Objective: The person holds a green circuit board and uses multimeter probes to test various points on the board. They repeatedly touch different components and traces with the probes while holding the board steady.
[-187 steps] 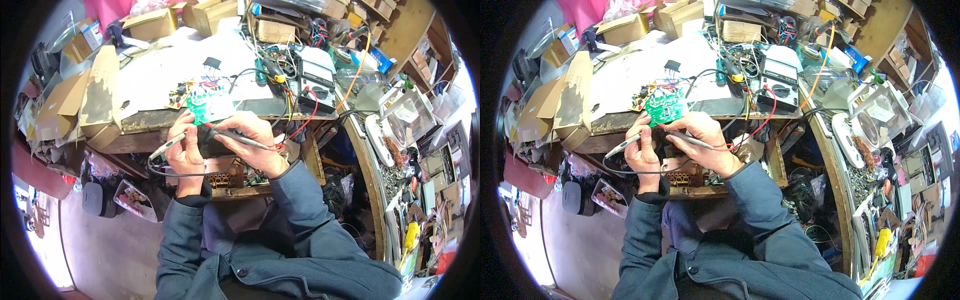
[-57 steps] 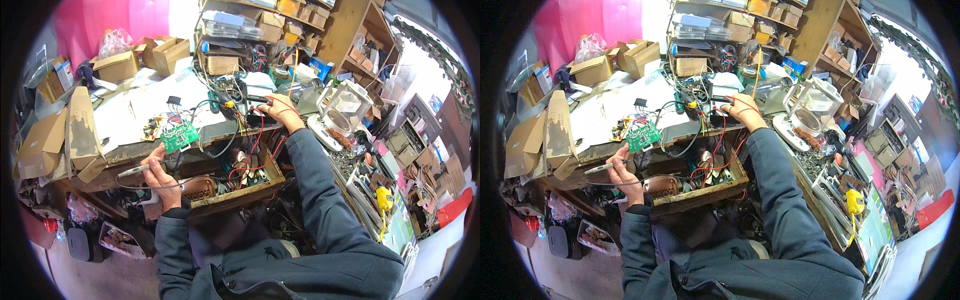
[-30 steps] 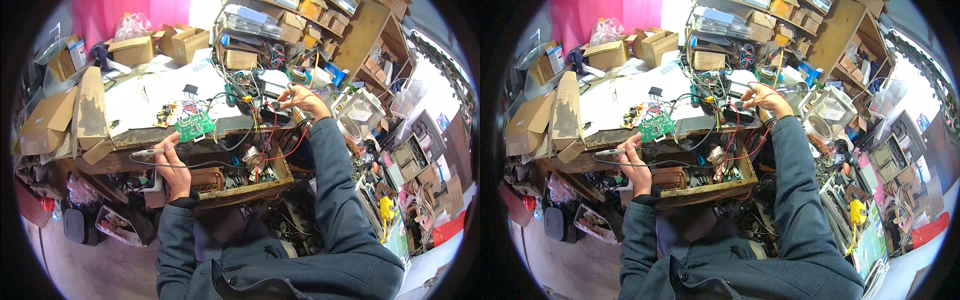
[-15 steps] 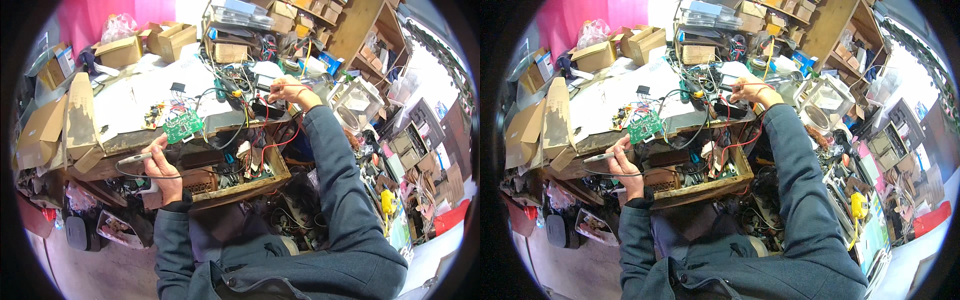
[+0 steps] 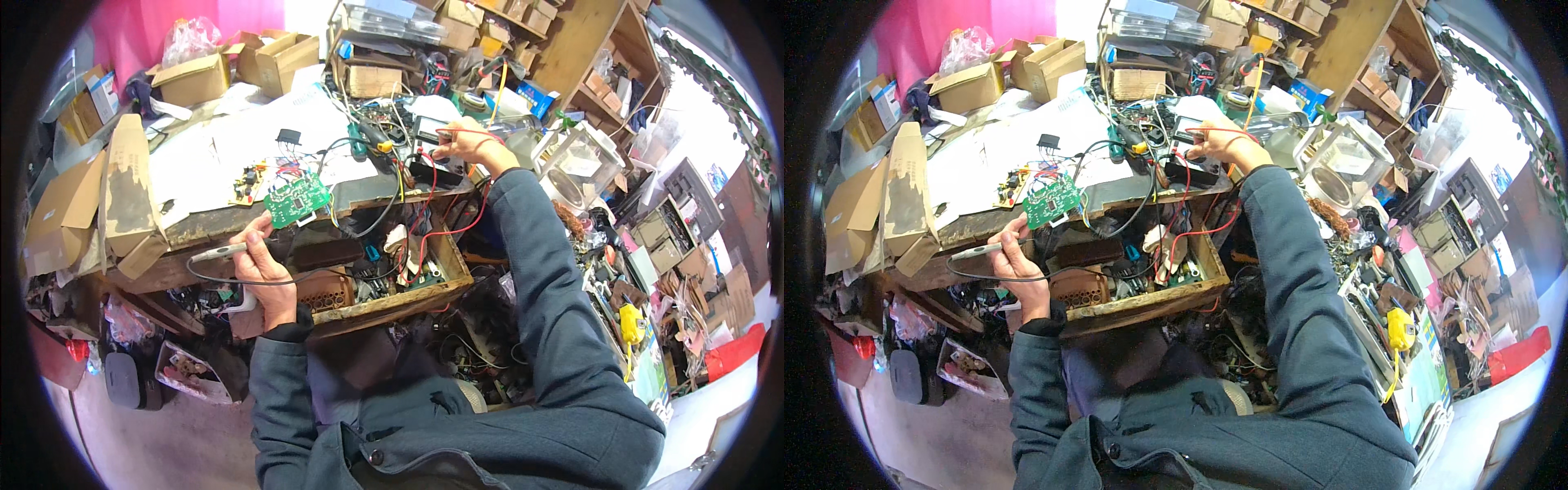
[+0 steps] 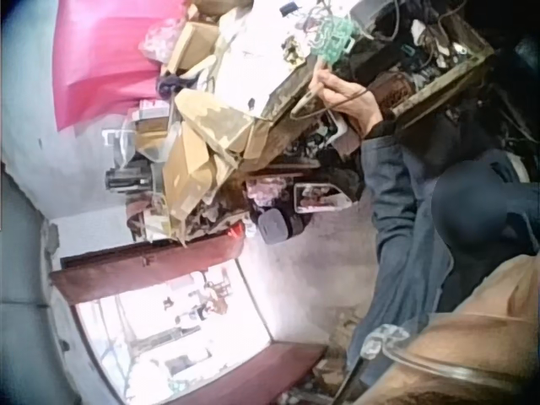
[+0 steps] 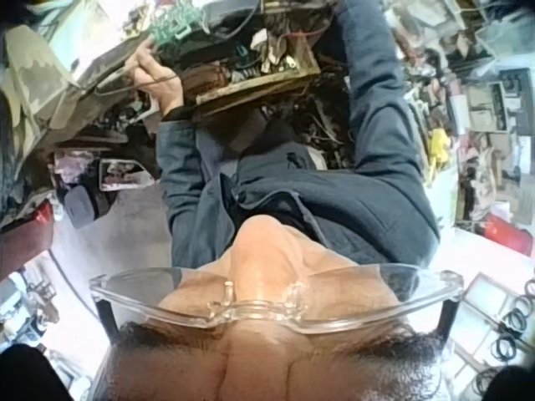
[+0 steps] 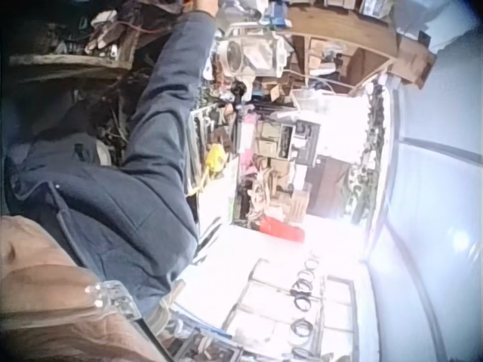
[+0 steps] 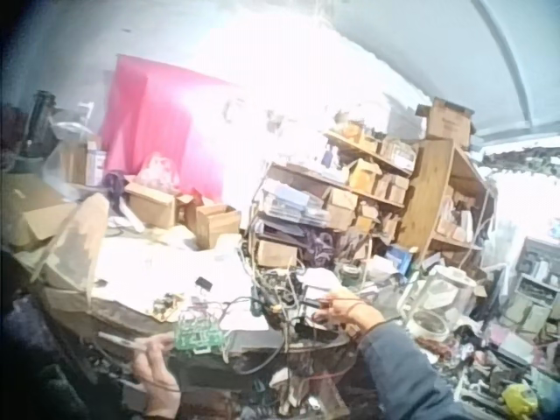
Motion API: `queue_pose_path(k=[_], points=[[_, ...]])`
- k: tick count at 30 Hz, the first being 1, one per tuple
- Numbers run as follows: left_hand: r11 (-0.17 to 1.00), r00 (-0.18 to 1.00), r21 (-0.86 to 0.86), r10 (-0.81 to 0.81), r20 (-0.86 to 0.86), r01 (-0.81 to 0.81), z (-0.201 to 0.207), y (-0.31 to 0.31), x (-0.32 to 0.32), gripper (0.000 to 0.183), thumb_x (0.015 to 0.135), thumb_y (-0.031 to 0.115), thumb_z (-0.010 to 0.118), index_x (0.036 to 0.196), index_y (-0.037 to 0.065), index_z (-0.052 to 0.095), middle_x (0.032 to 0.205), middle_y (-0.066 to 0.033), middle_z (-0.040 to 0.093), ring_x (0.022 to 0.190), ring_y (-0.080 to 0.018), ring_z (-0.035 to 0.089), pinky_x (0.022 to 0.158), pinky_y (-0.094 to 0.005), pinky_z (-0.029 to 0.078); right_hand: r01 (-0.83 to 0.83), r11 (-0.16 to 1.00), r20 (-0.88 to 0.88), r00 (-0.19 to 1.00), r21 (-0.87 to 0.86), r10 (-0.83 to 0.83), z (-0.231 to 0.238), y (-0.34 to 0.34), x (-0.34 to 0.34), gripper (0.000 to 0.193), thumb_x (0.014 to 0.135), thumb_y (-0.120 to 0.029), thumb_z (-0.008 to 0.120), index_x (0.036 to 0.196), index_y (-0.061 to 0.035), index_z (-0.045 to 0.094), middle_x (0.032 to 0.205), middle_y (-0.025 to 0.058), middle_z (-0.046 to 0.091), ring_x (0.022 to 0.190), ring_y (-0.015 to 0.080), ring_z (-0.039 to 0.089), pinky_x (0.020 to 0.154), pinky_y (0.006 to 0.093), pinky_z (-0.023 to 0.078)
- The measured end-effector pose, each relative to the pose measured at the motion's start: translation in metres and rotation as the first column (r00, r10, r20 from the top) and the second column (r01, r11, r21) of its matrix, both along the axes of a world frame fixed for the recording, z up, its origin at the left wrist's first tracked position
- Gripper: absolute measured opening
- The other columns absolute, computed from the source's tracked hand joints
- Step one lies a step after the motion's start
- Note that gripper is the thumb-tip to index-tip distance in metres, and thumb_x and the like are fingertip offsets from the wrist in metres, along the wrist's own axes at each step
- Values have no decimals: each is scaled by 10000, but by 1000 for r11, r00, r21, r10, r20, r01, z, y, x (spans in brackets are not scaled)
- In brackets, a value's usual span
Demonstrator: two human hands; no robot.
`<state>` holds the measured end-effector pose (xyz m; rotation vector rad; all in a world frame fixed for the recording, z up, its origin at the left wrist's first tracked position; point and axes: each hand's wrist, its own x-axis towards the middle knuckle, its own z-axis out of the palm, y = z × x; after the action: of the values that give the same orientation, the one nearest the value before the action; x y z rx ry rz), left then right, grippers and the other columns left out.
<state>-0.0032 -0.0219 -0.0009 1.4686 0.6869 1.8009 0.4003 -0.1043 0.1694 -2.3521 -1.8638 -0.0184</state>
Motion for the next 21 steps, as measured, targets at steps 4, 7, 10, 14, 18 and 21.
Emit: queue_pose_path(k=[4, 7, 10, 14, 18, 21], points=[[1000, 1000, -10, 24, 1, -24, -2, 3, -5, 362, 1170, 233, 394, 1164, -40, 632, 1162, -155, 722, 1069, -218, 682, 983, -378, 563, 28, 999, 10, 1000, 40, -28, -5, 6, -5, 434, 810, -420, 889, 937, -35, 735, 840, 175, 730, 788, 313, 700, 736, 432, 553], [1000, 999, -5, 9, 44, -9, 0, -1, 2, 315, 1155, 207, 435, 1145, -32, 640, 1143, -166, 736, 1025, -246, 710, 969, -389, 566, 42, 999, 76, 996, -14, -41, -7, 3, 9, 453, 823, -445, 876, 929, -30, 731, 817, 185, 719, 764, 337, 694, 705, 452, 536], [1000, 997, 21, -24, 73, 23, -3, 2, 2, 319, 1159, 222, 430, 1147, -30, 626, 1147, -156, 729, 1042, -232, 698, 964, -382, 574, 27, 998, 64, 997, 48, -30, -6, 0, 4, 459, 806, -429, 897, 923, -22, 722, 797, 190, 707, 731, 327, 678, 686, 445, 524], [999, 995, 15, -45, 93, 44, -2, 1, 0, 320, 1156, 223, 442, 1155, -42, 621, 1147, -168, 732, 1045, -244, 710, 977, -391, 568, 66, 998, 76, 995, -23, -64, -2, 6, -1, 449, 805, -408, 902, 927, -18, 716, 843, 186, 716, 782, 314, 683, 702, 438, 528], [999, 996, 13, -35, 81, 34, 0, -2, -1, 319, 1156, 219, 442, 1145, -38, 631, 1154, -169, 737, 1045, -239, 704, 965, -380, 562, 43, 995, 77, 996, 90, -50, 5, -7, -24, 403, 850, -419, 872, 908, -45, 736, 841, 156, 722, 781, 296, 676, 712, 414, 525], [997, 993, 40, -73, 90, 70, 1, -3, 4, 306, 1162, 222, 420, 1039, -6, 583, 1164, -175, 730, 1068, -240, 687, 998, -390, 551, -57, 807, -168, 967, 588, 192, 3, -14, -38, 444, 1065, -419, 653, 909, -14, 748, 755, 66, 645, 727, 191, 574, 701, 387, 473]])
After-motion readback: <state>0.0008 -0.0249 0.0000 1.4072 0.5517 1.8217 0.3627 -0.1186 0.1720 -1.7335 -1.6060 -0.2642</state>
